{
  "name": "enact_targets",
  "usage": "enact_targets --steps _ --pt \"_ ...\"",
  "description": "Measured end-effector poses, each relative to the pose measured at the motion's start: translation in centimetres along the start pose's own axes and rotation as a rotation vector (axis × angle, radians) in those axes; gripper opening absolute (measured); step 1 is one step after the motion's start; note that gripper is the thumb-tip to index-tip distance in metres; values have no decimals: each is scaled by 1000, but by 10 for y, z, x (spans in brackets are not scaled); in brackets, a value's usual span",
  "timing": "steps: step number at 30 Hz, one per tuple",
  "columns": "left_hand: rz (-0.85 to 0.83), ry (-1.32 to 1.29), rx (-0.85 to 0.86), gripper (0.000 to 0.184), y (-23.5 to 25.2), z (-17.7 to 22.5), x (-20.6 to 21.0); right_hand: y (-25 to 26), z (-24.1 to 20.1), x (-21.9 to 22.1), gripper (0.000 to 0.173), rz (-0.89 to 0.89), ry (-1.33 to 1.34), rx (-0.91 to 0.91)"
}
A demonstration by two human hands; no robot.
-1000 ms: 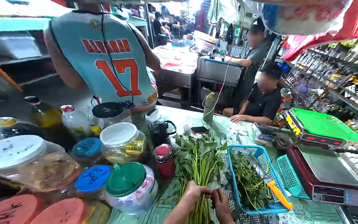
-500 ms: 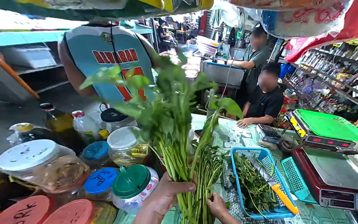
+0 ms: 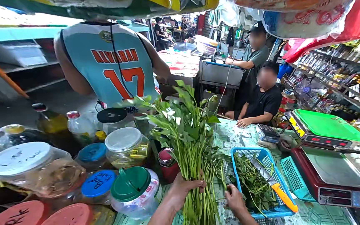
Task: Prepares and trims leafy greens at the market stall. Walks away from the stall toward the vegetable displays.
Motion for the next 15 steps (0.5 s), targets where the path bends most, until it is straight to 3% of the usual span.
enact_targets --steps 4,8,12,15 --pt "38 -21 -4 34 16 -23 13 -31 -61 -64 34 270 308 -196" --pt "75 -134 -148 24 25 -64 34 -62 -114 -102 34 446 437 -433" --pt "22 -292 -210 18 32 -111 61 -67 -140 -92 34 442 370 -593" --pt "97 -396 -278 25 33 -137 71 -59 -133 -62 33 385 301 -628"
Point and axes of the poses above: each hand's wrist, its own y-axis towards the middle knuckle, its own x-axis out of the palm, z = x × y, the point moved 9 cm from there along y, towards the middle knuckle, and after that the axes turned 8 degrees about -x, right-handed, at the moved point
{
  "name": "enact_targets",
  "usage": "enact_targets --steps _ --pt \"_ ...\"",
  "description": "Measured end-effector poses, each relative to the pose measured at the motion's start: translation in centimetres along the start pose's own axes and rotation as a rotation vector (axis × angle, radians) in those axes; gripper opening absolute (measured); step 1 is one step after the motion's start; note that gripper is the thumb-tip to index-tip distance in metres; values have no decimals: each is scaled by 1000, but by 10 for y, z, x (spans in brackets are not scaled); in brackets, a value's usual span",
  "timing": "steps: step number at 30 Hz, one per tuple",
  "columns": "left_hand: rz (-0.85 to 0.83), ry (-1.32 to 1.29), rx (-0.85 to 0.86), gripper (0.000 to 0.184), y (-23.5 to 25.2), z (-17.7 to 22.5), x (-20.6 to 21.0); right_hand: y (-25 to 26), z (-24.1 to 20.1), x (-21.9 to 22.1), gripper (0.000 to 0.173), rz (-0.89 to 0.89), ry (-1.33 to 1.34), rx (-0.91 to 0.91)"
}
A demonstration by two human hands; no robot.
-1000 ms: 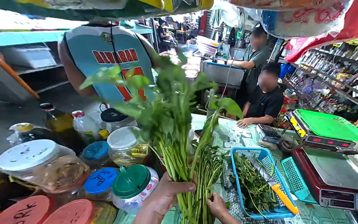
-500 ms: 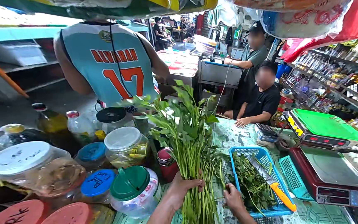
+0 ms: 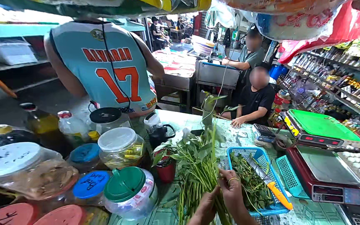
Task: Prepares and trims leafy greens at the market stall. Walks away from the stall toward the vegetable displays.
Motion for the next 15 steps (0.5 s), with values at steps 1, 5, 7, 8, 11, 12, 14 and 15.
enact_targets --steps 1,5,7,8,11,12,14,15 --pt "-5 -49 0 28 4 -6 -1 -6 8 6 32 -9 -24 -2" --pt "-131 -156 53 46 4 -9 2 -23 23 12 20 -24 -159 -39" --pt "-108 -139 20 46 1 -5 2 -32 18 17 17 -36 -254 -182" --pt "-76 -130 -12 43 1 -4 0 -37 14 19 19 -26 -279 -263" --pt "-13 -49 -61 27 1 8 -3 -47 16 18 27 0 -185 -335" --pt "-16 5 -38 20 0 15 -2 -48 17 13 29 31 -84 -319" --pt "-21 108 5 17 -9 35 7 -41 19 0 26 118 131 -265" --pt "-32 158 31 20 -16 48 12 -35 21 -9 22 172 183 -210"
Point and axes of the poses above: each hand's wrist, its own y-axis towards the middle knuckle, its own x-axis out of the palm, z = x × y, the point moved 9 cm from there along y, towards the middle knuckle, and after that the axes turned 8 degrees about -x, right-handed, at the moved point
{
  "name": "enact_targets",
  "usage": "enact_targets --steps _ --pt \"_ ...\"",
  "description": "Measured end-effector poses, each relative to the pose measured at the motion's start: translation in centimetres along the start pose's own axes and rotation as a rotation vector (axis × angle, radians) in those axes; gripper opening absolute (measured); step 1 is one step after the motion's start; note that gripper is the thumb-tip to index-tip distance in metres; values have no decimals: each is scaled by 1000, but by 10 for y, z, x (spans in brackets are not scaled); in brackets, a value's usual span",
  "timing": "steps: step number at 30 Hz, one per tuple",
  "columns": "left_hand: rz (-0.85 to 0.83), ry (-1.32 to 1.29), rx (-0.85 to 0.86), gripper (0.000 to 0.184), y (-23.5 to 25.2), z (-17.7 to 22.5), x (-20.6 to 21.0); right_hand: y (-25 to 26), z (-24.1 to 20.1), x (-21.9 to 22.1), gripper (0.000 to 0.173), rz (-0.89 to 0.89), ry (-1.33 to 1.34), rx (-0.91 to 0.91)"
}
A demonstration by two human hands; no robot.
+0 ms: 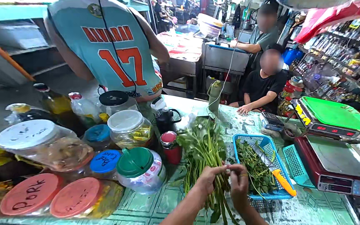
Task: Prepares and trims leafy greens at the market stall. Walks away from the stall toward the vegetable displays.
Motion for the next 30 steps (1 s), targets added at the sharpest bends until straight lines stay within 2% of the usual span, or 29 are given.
enact_targets --steps 3,6,8,11,14,19,20,23,24,27,30 --pt "26 118 87 31 -27 46 1 17 26 -24 27 87 -48 238" --pt "63 236 238 21 -58 89 -12 13 67 -20 25 34 -107 450" --pt "97 294 309 18 -80 111 -28 -3 88 0 27 -107 -202 518" --pt "170 343 404 20 -111 138 -52 -41 114 46 36 -421 -363 620" --pt "201 284 490 23 -135 151 -67 -75 123 87 33 -639 -510 610" --pt "193 242 524 22 -144 148 -76 -90 100 158 34 -911 -545 327" --pt "193 242 519 22 -143 145 -77 -93 95 169 42 -955 -535 363" --pt "180 249 506 26 -138 139 -75 -105 93 183 85 -1058 -566 614" --pt "173 247 503 27 -136 137 -73 -110 95 182 89 -1084 -617 640" --pt "161 250 501 29 -130 134 -72 -123 109 167 72 -1189 -791 695" --pt "149 244 493 29 -127 133 -74 -112 116 137 57 -1115 -727 847"
Point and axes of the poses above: each hand's wrist, its own y-axis towards the middle knuckle, its own x-axis out of the palm, z = x × y, the point moved 9 cm from there along y, towards the middle knuckle, and after that the axes turned 8 degrees about -x, right-handed, at the moved point
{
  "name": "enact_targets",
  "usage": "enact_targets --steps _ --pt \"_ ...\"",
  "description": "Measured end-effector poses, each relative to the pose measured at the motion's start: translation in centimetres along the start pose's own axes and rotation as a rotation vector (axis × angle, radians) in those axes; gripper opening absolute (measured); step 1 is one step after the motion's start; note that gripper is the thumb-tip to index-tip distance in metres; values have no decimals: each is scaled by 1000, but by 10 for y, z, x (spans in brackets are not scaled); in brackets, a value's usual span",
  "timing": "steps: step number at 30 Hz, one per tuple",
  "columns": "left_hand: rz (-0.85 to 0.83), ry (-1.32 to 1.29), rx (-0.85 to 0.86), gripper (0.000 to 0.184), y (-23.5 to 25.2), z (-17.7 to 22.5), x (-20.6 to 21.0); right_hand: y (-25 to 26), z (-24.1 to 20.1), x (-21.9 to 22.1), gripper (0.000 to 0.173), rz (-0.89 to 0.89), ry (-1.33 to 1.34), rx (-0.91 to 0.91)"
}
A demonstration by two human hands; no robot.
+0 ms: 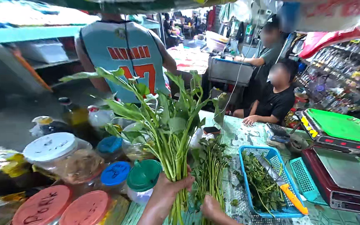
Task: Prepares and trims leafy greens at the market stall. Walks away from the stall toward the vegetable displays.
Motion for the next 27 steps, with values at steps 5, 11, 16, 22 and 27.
enact_targets --steps 5,11,16,22,27 --pt "3 -41 16 26 9 2 6 -26 29 -59 51 91 38 43" --pt "-29 -158 54 28 25 -1 34 -91 39 -174 43 514 378 -286" --pt "-58 -224 21 26 45 -39 76 -135 56 -222 28 700 1033 -543" --pt "-165 -257 -194 24 61 -95 135 -143 62 -211 37 497 1337 -642" --pt "-152 -231 -317 27 69 -116 166 -137 70 -196 36 357 1387 -649"
Point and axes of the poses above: each hand's wrist, its own y-axis towards the middle knuckle, its own x-axis out of the palm, z = x × y, the point moved 9 cm from there along y, towards the middle knuckle, and after that the axes turned 8 degrees about -x, right-handed, at the moved point
